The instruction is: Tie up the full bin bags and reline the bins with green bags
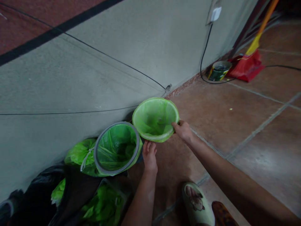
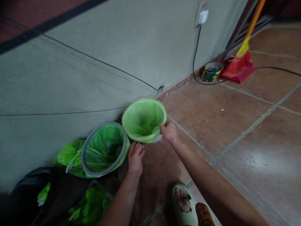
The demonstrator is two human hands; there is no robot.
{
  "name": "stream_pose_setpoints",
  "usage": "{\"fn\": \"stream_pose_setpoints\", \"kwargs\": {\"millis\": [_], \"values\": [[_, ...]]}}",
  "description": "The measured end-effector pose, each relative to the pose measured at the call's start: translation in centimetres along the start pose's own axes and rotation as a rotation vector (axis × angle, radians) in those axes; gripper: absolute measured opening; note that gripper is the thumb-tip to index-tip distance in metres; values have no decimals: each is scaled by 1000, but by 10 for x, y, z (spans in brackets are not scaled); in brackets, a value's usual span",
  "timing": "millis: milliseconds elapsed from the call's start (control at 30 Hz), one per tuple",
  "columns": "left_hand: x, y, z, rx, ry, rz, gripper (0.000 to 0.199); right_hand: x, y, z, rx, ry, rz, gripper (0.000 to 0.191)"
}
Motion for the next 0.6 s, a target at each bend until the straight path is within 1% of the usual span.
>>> {"fn": "stream_pose_setpoints", "kwargs": {"millis": [67, 133, 200, 267, 300, 367, 400, 433, 467, 500, 533, 567, 600], "values": [[-3, 5, 6, -57, -5, 13, 57, -2, -4, -6, -107, 27, 11, 34], [-7, 10, 11, -165, -21, 48, 56, -2, -7, -10, -215, 62, 29, 38], [-7, 19, 14, -334, -55, 96, 53, 2, -10, -12, -326, 85, 50, 44], [1, 31, 13, -553, -108, 180, 49, 11, -9, -17, -430, 81, 57, 51], [9, 39, 11, -664, -131, 243, 46, 18, -8, -20, -472, 68, 54, 55], [28, 60, 5, -853, -148, 417, 41, 34, -6, -33, -510, 13, 33, 60], [39, 72, 1, -919, -138, 521, 37, 42, -6, -40, -495, -17, 26, 61], [49, 86, -4, -967, -124, 608, 34, 50, -8, -48, -463, -42, 47, 59], [59, 100, -11, -993, -107, 664, 29, 58, -11, -56, -406, -65, 66, 58], [66, 115, -18, -997, -95, 683, 24, 66, -17, -62, -333, -85, 101, 56], [73, 131, -25, -980, -84, 661, 19, 74, -25, -67, -254, -98, 162, 54], [77, 147, -33, -939, -68, 603, 15, 84, -36, -70, -180, -113, 233, 50], [81, 165, -41, -859, -54, 486, 12, 95, -49, -71, -117, -137, 321, 44]]}}
Point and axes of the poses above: each hand's wrist, its own x-axis away from the middle knuckle, its own y-axis out of the back of the hand, z = x × y, the point moved 3 cm from there along -x, towards the middle knuckle, and after that the axes turned 5 degrees about z, right-handed, at the moved point
